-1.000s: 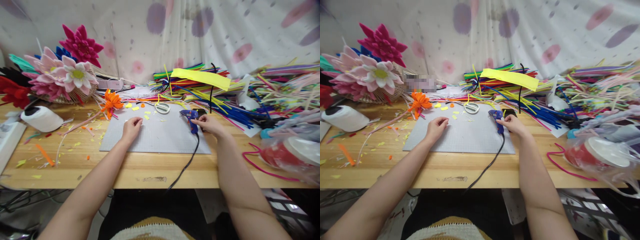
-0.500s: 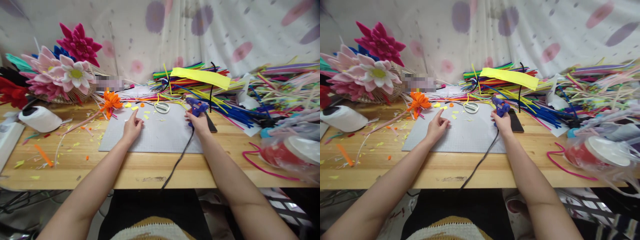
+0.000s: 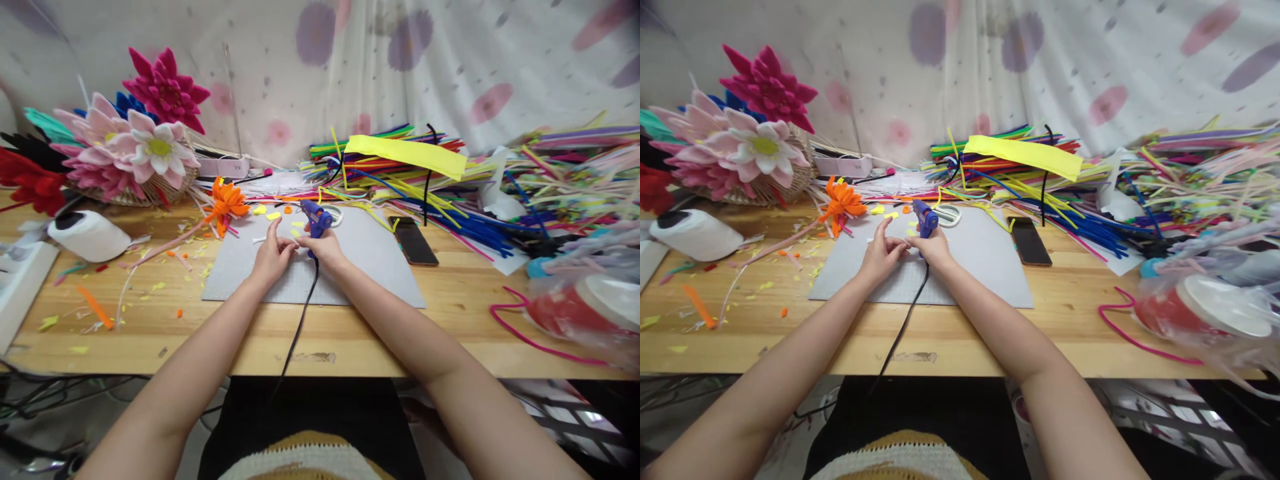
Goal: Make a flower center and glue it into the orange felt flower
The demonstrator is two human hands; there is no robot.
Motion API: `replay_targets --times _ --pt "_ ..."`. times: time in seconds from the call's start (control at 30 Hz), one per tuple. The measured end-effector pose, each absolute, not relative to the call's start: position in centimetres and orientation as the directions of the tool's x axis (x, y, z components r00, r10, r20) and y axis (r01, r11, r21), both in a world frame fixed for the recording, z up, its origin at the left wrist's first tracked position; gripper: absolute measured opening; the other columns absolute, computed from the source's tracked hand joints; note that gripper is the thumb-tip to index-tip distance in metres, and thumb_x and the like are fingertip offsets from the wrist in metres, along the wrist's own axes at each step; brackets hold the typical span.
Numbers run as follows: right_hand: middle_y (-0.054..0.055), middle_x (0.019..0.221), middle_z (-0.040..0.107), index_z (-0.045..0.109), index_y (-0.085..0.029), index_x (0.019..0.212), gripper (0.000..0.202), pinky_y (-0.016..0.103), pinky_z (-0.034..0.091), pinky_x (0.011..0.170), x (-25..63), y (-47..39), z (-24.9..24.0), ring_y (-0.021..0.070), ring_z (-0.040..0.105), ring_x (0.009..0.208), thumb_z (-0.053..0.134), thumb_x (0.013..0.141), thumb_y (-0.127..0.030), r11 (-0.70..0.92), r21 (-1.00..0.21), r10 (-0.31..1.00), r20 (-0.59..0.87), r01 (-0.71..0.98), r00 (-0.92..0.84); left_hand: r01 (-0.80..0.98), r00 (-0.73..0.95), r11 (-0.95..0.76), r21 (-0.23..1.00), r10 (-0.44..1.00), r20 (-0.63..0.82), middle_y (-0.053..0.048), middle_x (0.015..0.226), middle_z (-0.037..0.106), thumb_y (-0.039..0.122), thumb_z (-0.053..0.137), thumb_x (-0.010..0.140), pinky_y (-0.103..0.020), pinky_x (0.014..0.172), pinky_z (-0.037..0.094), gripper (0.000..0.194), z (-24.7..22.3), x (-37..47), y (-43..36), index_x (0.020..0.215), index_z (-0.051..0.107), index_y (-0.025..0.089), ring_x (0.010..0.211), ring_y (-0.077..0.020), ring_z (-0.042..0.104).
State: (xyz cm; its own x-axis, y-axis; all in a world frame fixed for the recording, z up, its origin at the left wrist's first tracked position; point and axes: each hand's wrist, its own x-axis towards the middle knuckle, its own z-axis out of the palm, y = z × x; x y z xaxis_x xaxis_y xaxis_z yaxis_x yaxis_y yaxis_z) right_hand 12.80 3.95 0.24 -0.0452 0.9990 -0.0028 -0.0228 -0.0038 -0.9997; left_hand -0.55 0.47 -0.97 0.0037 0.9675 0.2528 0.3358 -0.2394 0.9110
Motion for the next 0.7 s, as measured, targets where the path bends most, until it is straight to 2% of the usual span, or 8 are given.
replay_targets --times 0.1,0.2,0.27,0.4,0.53,0.6,0.7 --pt "0.0 0.085 0.057 0.048 -0.019 0.08 0.038 0.027 0.046 0.068 12.6 4.2 0.2 0.0111 0.055 0.069 0.07 0.05 -0.025 0.001 -1.0 1.0 0.001 0.011 0.002 0.328 0.017 -0.213 0.921 0.976 0.219 -0.001 0.081 0.069 0.02 0.055 0.077 -0.026 0.069 0.05 0.057 -1.0 -0.5 0.6 0.131 0.036 0.019 0.066 -0.0119 0.065" --pt "0.001 0.089 0.057 0.049 -0.019 0.083 0.038 0.028 0.047 0.066 12.7 4.1 0.2 0.0127 0.056 0.073 0.069 0.052 -0.027 0.014 -0.999 0.999 0.015 0.036 0.052 0.297 0.01 -0.167 0.94 0.985 0.172 -0.003 0.079 0.069 0.022 0.054 0.075 -0.026 0.066 0.05 0.028 -1.1 -0.5 0.8 0.103 0.056 0.018 0.064 -0.0128 0.064" --pt "0.001 0.09 0.058 0.049 -0.019 0.085 0.038 0.027 0.046 0.065 12.6 4.1 0.2 0.0128 0.057 0.072 0.069 0.053 -0.028 0.016 -0.999 0.998 0.019 0.045 0.063 0.245 0.007 -0.145 0.959 0.989 0.148 -0.004 0.077 0.068 0.025 0.054 0.074 -0.026 0.063 0.049 0.015 -1.3 -0.5 0.9 0.086 0.06 0.018 0.063 -0.0131 0.064" --pt "0.001 0.086 0.06 0.052 -0.019 0.085 0.039 0.026 0.046 0.061 12.8 4.0 0.3 0.0117 0.057 0.067 0.07 0.053 -0.03 0.019 -0.999 0.998 0.022 0.049 0.053 0.238 -0.032 -0.113 0.965 0.992 0.124 -0.001 0.069 0.065 0.03 0.056 0.071 -0.025 0.055 0.046 0.014 -1.3 -0.5 0.9 0.078 0.06 0.018 0.053 -0.0114 0.058" --pt "-0.002 0.065 0.057 0.054 -0.018 0.078 0.038 0.024 0.039 0.05 14.8 3.9 1.2 0.0098 0.051 0.053 0.069 0.057 -0.045 0.028 -0.997 0.999 0.027 0.066 -0.019 0.362 -0.099 -0.1 0.927 0.984 0.145 0.003 0.058 0.059 0.028 0.056 0.068 -0.023 0.052 0.041 0.009 -1.0 -0.6 0.7 0.07 0.057 0.019 0.048 -0.01 0.053" --pt "-0.004 0.049 0.048 0.055 -0.017 0.069 0.039 0.024 0.033 0.045 16.7 3.6 1.7 0.0083 0.042 0.044 0.066 0.06 -0.054 0.023 -0.98 0.999 0.013 0.196 -0.05 0.413 -0.109 -0.094 0.906 0.982 0.152 0.003 0.056 0.057 0.026 0.055 0.068 -0.023 0.052 0.04 0.007 -0.8 -0.7 0.6 0.069 0.056 0.019 0.048 -0.0105 0.053" --pt "-0.005 0.043 0.041 0.055 -0.017 0.062 0.041 0.023 0.028 0.043 19.6 2.8 2.3 0.0068 0.036 0.041 0.065 0.062 -0.057 0.081 -0.924 0.988 0.025 0.374 -0.152 0.474 -0.092 -0.111 0.873 0.98 0.175 0.002 0.057 0.058 0.025 0.054 0.068 -0.024 0.054 0.04 0.006 -0.9 -0.7 0.7 0.068 0.056 0.019 0.051 -0.0114 0.054"
